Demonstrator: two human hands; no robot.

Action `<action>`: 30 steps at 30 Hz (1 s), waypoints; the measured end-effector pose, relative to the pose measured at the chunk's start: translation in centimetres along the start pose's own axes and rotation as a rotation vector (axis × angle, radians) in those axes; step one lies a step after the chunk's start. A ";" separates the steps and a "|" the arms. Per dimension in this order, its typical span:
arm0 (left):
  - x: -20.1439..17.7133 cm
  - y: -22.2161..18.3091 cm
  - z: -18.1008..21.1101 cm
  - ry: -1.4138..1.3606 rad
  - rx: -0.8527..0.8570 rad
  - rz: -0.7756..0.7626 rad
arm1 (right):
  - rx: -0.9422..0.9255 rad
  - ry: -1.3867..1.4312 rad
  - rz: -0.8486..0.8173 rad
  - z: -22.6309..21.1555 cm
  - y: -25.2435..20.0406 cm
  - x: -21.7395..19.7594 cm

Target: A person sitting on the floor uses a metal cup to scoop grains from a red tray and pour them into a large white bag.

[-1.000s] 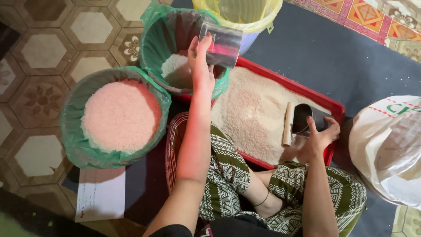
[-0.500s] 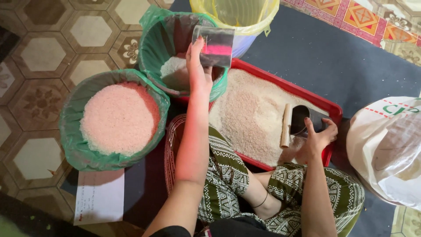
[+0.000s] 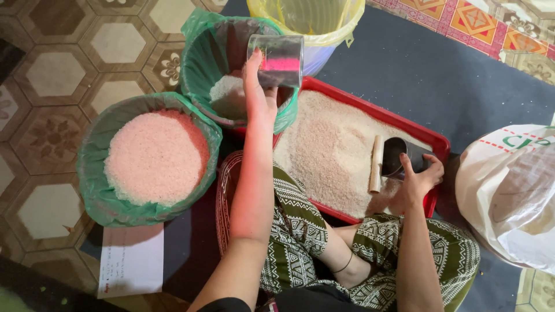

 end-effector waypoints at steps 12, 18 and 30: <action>-0.3 0.3 -0.2 -0.010 -0.006 -0.023 | 0.011 -0.027 -0.008 0.5 0.3 0.2; -0.1 0.0 0.0 -0.011 -0.004 -0.020 | 0.005 0.007 -0.009 -0.2 0.1 -0.1; 0.0 0.2 0.1 -0.032 -0.028 0.008 | 0.023 -0.013 -0.017 0.4 0.3 0.1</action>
Point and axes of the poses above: each hand's wrist, its own y-axis towards the middle knuckle, its own x-axis out of the palm, z = x × y, the point moved 1 cm from there along y, towards the middle knuckle, and after that the axes turned 6 degrees about -x, right-handed, at the moved point
